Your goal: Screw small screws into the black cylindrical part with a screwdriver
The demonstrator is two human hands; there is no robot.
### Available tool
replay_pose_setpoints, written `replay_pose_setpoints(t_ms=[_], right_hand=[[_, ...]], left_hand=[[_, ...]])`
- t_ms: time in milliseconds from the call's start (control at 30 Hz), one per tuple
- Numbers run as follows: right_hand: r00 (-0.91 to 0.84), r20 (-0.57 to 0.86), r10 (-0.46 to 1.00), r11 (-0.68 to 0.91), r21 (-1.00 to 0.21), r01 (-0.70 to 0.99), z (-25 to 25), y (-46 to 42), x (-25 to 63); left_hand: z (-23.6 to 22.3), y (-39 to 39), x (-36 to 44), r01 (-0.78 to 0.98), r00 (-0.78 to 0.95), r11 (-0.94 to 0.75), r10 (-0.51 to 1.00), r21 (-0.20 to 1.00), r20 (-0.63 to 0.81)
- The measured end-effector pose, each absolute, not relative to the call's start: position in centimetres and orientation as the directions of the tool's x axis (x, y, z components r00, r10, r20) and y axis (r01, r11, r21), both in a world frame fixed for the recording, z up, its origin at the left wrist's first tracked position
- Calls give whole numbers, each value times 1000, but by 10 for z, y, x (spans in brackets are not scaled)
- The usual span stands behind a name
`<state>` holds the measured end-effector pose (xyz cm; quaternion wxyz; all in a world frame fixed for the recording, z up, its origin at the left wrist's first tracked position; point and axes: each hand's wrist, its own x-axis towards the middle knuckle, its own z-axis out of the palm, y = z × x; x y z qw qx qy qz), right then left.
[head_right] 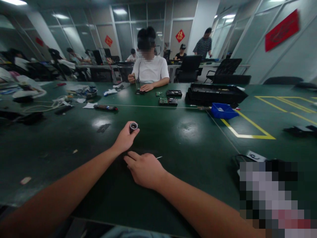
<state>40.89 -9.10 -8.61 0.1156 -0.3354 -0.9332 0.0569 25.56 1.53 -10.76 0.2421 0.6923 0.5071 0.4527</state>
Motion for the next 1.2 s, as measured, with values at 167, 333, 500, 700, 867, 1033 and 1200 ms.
replay_pose_setpoints(t_ms=[167, 333, 500, 700, 867, 1033, 1200], right_hand=[[-812, 157, 562, 826, -165, 539, -87, -90, 409], [-754, 142, 641, 763, -221, 608, -84, -82, 414], [-675, 154, 721, 685, -301, 663, -88, -73, 416], [-538, 350, 767, 641, -464, 611, -77, -64, 432], [-259, 515, 817, 535, -511, 673, -69, -52, 453], [-236, 521, 820, 520, -508, 686, -70, -48, 457], [-281, 503, 817, 528, -456, 717, -67, -52, 454]], left_hand=[[-110, 17, 258, 474, 74, -368, 922, 800, 380], [-109, 14, 260, 460, 114, -383, 920, 801, 375], [-107, 10, 262, 475, 165, -411, 910, 778, 380], [-106, 3, 263, 435, 296, -462, 884, 773, 361], [-102, -7, 270, 413, 404, -502, 849, 760, 342], [-98, -16, 278, 384, 487, -501, 824, 775, 290], [-93, -18, 280, 369, 505, -514, 810, 774, 298]])
